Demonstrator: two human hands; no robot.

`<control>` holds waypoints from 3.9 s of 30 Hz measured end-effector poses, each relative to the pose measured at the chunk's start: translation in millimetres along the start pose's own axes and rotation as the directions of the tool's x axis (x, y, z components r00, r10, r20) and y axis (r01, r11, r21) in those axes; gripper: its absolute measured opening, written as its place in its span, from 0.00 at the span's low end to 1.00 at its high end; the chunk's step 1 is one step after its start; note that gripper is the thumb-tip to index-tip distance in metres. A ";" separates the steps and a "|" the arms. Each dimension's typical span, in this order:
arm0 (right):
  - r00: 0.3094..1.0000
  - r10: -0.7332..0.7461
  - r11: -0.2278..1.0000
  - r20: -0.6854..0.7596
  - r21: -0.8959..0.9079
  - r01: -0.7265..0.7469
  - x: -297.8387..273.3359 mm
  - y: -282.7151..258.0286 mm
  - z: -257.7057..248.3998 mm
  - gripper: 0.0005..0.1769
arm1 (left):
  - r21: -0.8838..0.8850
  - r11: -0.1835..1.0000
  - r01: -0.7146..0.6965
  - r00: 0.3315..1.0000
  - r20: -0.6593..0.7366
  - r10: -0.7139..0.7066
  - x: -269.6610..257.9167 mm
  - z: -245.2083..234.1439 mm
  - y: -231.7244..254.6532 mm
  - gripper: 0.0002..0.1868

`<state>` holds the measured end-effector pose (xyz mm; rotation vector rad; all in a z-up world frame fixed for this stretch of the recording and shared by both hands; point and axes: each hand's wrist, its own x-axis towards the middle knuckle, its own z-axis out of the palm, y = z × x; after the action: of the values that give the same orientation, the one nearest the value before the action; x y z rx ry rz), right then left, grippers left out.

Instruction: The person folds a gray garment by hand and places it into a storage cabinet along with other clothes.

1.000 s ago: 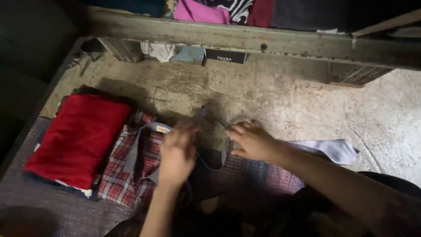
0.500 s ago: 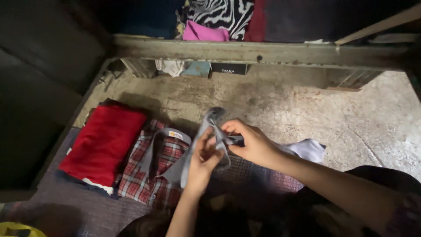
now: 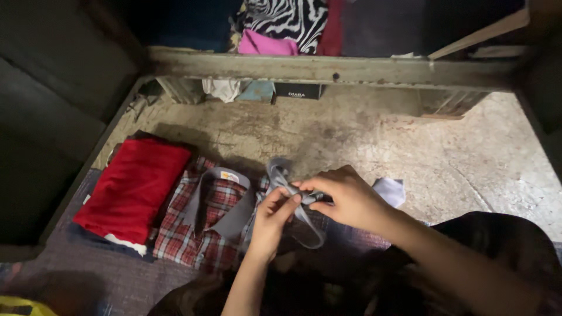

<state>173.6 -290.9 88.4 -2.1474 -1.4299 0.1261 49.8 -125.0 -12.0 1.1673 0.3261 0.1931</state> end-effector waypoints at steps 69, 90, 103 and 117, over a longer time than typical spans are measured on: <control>0.945 0.059 0.890 0.323 0.411 -0.196 48.8 80.6 51.3 0.23 | 0.038 0.999 0.020 0.984 -0.175 -0.013 65.7 -19.1 -4.5 0.14; 0.806 0.114 0.871 0.581 0.332 -0.363 49.6 99.9 38.5 0.20 | -0.364 0.927 0.093 0.938 -0.280 -0.205 67.4 -45.9 64.2 0.17; 0.873 -0.032 0.720 0.487 0.617 -0.317 46.2 92.2 55.9 0.31 | -0.010 0.984 0.176 0.981 0.084 -0.175 60.0 -20.1 -17.8 0.12; 0.866 0.110 0.779 0.489 0.499 -0.380 47.0 101.7 54.5 0.11 | -0.109 0.947 0.301 0.954 0.033 -0.299 68.7 -14.5 -1.2 0.09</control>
<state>257.6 -257.1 2.8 -1.8180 -1.0966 1.0754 109.1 -91.2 -28.6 0.9924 0.4686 -0.0647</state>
